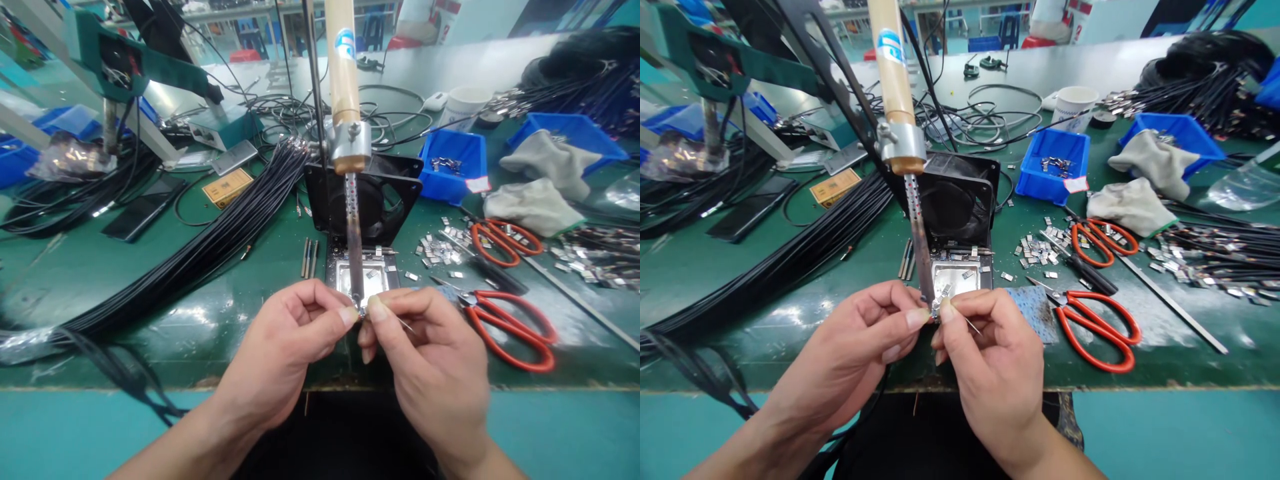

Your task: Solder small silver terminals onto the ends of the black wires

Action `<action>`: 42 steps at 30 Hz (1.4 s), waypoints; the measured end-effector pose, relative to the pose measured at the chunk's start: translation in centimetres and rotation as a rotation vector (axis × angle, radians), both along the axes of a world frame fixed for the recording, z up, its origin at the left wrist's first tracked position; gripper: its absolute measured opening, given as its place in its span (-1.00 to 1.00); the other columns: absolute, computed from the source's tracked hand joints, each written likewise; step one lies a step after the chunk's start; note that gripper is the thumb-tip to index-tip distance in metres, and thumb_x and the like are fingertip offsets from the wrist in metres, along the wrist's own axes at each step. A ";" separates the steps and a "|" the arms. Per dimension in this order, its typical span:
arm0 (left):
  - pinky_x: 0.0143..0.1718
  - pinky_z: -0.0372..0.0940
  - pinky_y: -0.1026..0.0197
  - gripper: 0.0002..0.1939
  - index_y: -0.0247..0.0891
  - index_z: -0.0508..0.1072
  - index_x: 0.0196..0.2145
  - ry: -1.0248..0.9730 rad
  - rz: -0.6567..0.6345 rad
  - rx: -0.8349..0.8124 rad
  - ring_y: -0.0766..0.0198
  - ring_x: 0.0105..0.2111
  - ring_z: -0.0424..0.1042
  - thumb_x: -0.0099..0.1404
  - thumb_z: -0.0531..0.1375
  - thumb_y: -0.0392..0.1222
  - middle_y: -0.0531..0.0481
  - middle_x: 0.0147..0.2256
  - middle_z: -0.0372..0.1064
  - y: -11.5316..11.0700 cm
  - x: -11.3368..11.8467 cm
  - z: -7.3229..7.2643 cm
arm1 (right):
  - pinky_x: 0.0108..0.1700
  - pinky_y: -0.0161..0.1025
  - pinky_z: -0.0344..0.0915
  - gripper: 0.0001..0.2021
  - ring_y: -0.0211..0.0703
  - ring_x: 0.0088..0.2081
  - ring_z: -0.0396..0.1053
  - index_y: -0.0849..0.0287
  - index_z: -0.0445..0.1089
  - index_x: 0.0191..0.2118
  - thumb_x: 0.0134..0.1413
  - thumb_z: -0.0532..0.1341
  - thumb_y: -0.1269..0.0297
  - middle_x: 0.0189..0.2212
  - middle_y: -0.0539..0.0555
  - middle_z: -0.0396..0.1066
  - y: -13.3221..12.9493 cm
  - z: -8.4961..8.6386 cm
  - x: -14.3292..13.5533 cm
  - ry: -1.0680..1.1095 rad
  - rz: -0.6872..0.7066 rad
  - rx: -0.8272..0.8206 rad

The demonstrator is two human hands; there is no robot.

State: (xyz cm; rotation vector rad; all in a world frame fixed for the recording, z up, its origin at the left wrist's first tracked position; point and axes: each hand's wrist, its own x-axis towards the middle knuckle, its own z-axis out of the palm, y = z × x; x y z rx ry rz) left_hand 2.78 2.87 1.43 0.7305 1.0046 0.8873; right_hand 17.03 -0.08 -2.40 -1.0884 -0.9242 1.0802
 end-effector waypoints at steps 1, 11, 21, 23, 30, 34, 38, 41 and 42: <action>-0.52 0.07 0.41 -0.78 -0.32 0.48 -0.49 -0.002 -0.005 -0.003 0.51 -0.57 0.17 0.30 0.37 -0.33 0.13 -0.51 0.39 0.0 0.0 0.0 | -0.50 -0.37 0.49 -0.90 -0.31 -0.51 0.49 0.12 0.44 -0.30 0.25 0.33 0.41 -0.44 -0.04 0.52 0.0 0.0 0.0 0.003 0.002 0.000; -0.53 0.02 0.41 -0.77 -0.33 0.46 -0.49 -0.011 -0.035 -0.024 0.50 -0.57 0.15 0.31 0.37 -0.34 0.13 -0.52 0.37 0.2 -0.4 -0.1 | -0.48 -0.38 0.48 -0.90 -0.32 -0.50 0.48 0.12 0.45 -0.30 0.25 0.33 0.42 -0.44 -0.04 0.51 -0.1 -0.2 0.1 -0.006 0.028 -0.015; -0.54 0.06 0.44 -0.79 -0.34 0.48 -0.48 -0.027 -0.037 -0.029 0.52 -0.57 0.18 0.30 0.37 -0.36 0.13 -0.52 0.40 0.3 -0.3 -0.2 | -0.48 -0.38 0.49 -0.91 -0.32 -0.49 0.49 0.11 0.45 -0.30 0.26 0.33 0.40 -0.42 -0.05 0.52 -0.1 -0.3 0.1 -0.018 0.019 -0.017; -0.54 0.06 0.44 -0.79 -0.34 0.48 -0.47 -0.026 -0.034 -0.026 0.52 -0.58 0.17 0.30 0.37 -0.36 0.14 -0.54 0.38 0.2 -0.3 -0.2 | -0.48 -0.38 0.49 -0.91 -0.33 -0.50 0.49 0.11 0.45 -0.29 0.26 0.33 0.40 -0.42 -0.05 0.52 -0.1 -0.3 0.1 -0.014 0.017 -0.016; -0.53 0.04 0.44 -0.78 -0.34 0.47 -0.48 -0.020 -0.045 -0.015 0.52 -0.58 0.13 0.31 0.37 -0.34 0.14 -0.54 0.38 0.2 -0.3 -0.1 | -0.50 -0.38 0.49 -0.89 -0.33 -0.49 0.50 0.11 0.44 -0.30 0.25 0.33 0.44 -0.41 -0.05 0.52 0.0 -0.2 0.0 -0.001 0.007 0.007; -0.53 0.04 0.43 -0.79 -0.34 0.47 -0.48 -0.006 -0.029 -0.023 0.52 -0.57 0.12 0.29 0.38 -0.33 0.12 -0.52 0.41 0.2 -0.4 -0.1 | -0.49 -0.36 0.48 -0.88 -0.31 -0.49 0.49 0.12 0.44 -0.31 0.26 0.31 0.45 -0.42 -0.04 0.51 -0.1 -0.1 0.0 0.000 0.018 0.007; -0.53 0.08 0.43 -0.79 -0.34 0.49 -0.48 -0.006 -0.038 -0.012 0.52 -0.57 0.17 0.30 0.37 -0.34 0.10 -0.50 0.45 0.0 -0.5 -0.1 | -0.49 -0.37 0.48 -0.90 -0.32 -0.50 0.47 0.12 0.45 -0.30 0.26 0.31 0.44 -0.43 -0.05 0.50 -0.2 -0.2 0.0 -0.019 0.025 0.003; -0.52 0.11 0.43 -0.80 -0.33 0.51 -0.47 -0.020 -0.041 0.020 0.53 -0.56 0.23 0.32 0.35 -0.36 0.10 -0.47 0.48 -0.2 -0.4 -0.1 | -0.48 -0.38 0.48 -0.89 -0.33 -0.49 0.47 0.12 0.45 -0.30 0.26 0.30 0.45 -0.44 -0.05 0.48 -0.3 -0.3 0.0 -0.014 0.023 0.005; -0.52 0.12 0.43 -0.80 -0.32 0.51 -0.47 -0.023 -0.039 0.027 0.53 -0.56 0.24 0.32 0.35 -0.37 0.10 -0.46 0.49 -0.2 -0.4 -0.1 | -0.47 -0.38 0.48 -0.89 -0.33 -0.49 0.47 0.13 0.45 -0.30 0.26 0.30 0.44 -0.44 -0.05 0.48 -0.3 -0.3 0.1 -0.015 0.023 0.007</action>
